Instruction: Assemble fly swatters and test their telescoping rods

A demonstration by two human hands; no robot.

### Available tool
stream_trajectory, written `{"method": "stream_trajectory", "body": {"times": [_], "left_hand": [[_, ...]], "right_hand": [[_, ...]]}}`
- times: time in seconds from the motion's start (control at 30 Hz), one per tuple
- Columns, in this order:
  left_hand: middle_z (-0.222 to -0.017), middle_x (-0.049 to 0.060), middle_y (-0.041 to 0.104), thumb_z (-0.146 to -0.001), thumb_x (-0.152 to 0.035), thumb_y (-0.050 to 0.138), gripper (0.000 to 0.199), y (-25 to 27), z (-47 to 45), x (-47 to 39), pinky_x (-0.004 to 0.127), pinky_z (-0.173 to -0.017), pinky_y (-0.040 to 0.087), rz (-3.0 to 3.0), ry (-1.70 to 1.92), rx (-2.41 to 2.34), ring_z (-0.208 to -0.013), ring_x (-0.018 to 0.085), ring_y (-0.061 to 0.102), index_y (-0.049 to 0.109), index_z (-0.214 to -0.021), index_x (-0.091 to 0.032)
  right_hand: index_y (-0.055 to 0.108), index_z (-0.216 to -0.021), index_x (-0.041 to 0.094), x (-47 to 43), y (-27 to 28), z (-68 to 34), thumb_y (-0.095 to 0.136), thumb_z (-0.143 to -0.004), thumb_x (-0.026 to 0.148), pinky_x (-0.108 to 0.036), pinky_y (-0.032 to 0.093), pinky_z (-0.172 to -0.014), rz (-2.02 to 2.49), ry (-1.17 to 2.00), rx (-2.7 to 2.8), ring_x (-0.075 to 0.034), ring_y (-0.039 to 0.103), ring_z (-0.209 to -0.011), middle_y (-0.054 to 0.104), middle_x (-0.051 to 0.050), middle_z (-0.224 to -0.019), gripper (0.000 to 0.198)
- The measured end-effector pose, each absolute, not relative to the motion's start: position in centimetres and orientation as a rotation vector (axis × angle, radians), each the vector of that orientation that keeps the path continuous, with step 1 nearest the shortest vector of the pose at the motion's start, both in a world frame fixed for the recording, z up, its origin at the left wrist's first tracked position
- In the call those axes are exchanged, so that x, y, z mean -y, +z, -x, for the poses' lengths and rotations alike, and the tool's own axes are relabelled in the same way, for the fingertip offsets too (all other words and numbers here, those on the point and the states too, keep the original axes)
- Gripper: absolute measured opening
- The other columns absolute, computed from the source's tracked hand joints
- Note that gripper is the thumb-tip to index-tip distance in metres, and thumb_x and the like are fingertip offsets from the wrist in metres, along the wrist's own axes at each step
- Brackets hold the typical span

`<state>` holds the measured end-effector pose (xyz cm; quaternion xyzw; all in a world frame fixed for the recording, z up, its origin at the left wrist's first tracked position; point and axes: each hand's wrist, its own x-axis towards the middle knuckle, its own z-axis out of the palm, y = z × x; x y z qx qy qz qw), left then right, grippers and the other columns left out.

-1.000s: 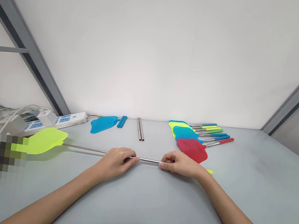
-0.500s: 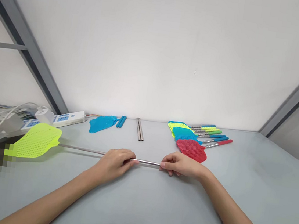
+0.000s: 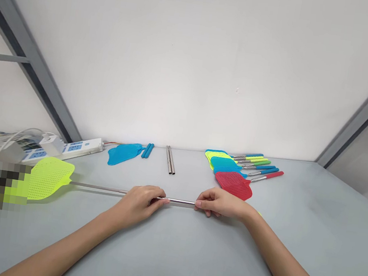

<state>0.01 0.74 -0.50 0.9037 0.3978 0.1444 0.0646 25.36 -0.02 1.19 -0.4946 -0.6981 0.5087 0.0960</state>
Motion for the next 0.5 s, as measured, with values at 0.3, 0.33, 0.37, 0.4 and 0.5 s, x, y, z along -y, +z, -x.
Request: {"method": "stream_trajectory", "body": {"times": [0.3,0.33,0.37,0.4,0.5], "left_hand": [[-0.066,-0.002,0.055,-0.087,-0.041,0.027,0.036,-0.61,-0.07,-0.80,0.022,-0.054,0.029,-2.696,0.421,-1.190,-0.061,0.011,0.049,0.052,-0.074,-0.020],[-0.066,-0.002,0.055,-0.087,-0.041,0.027,0.036,-0.60,-0.07,-0.79,0.022,-0.054,0.030,-2.695,0.420,-1.188,-0.061,0.011,0.049,0.052,-0.074,-0.020],[-0.066,-0.002,0.055,-0.087,-0.042,0.027,0.036,-0.59,-0.06,-0.78,0.022,-0.054,0.030,-2.692,0.418,-1.187,-0.061,0.011,0.049,0.052,-0.074,-0.020],[-0.066,-0.002,0.055,-0.087,-0.042,0.027,0.036,-0.57,-0.07,-0.77,0.022,-0.054,0.030,-2.690,0.416,-1.187,-0.061,0.011,0.049,0.052,-0.073,-0.020],[-0.066,-0.002,0.055,-0.087,-0.042,0.027,0.036,-0.49,-0.08,-0.78,0.022,-0.054,0.030,-2.685,0.414,-1.192,-0.061,0.011,0.049,0.052,-0.073,-0.020]], "right_hand": [[0.061,-0.083,0.017,0.04,1.03,-25.41,0.047,-0.075,0.052,-0.019,0.029,-0.047,1.458,1.499,2.074,-0.008,0.039,-0.054,0.050,0.000,-0.062,0.039],[0.061,-0.083,0.017,0.04,1.03,-25.41,0.048,-0.075,0.052,-0.019,0.029,-0.047,1.461,1.498,2.075,-0.008,0.039,-0.054,0.050,0.000,-0.062,0.038],[0.061,-0.083,0.017,0.04,1.03,-25.40,0.048,-0.074,0.052,-0.019,0.029,-0.047,1.466,1.497,2.076,-0.008,0.039,-0.054,0.050,0.000,-0.062,0.039],[0.061,-0.083,0.017,0.04,1.03,-25.39,0.048,-0.074,0.053,-0.019,0.029,-0.047,1.471,1.494,2.077,-0.008,0.039,-0.054,0.050,0.000,-0.062,0.039],[0.061,-0.083,0.016,0.04,1.04,-25.37,0.048,-0.074,0.053,-0.019,0.029,-0.046,1.482,1.486,2.077,-0.008,0.040,-0.054,0.051,-0.001,-0.062,0.040]]}}
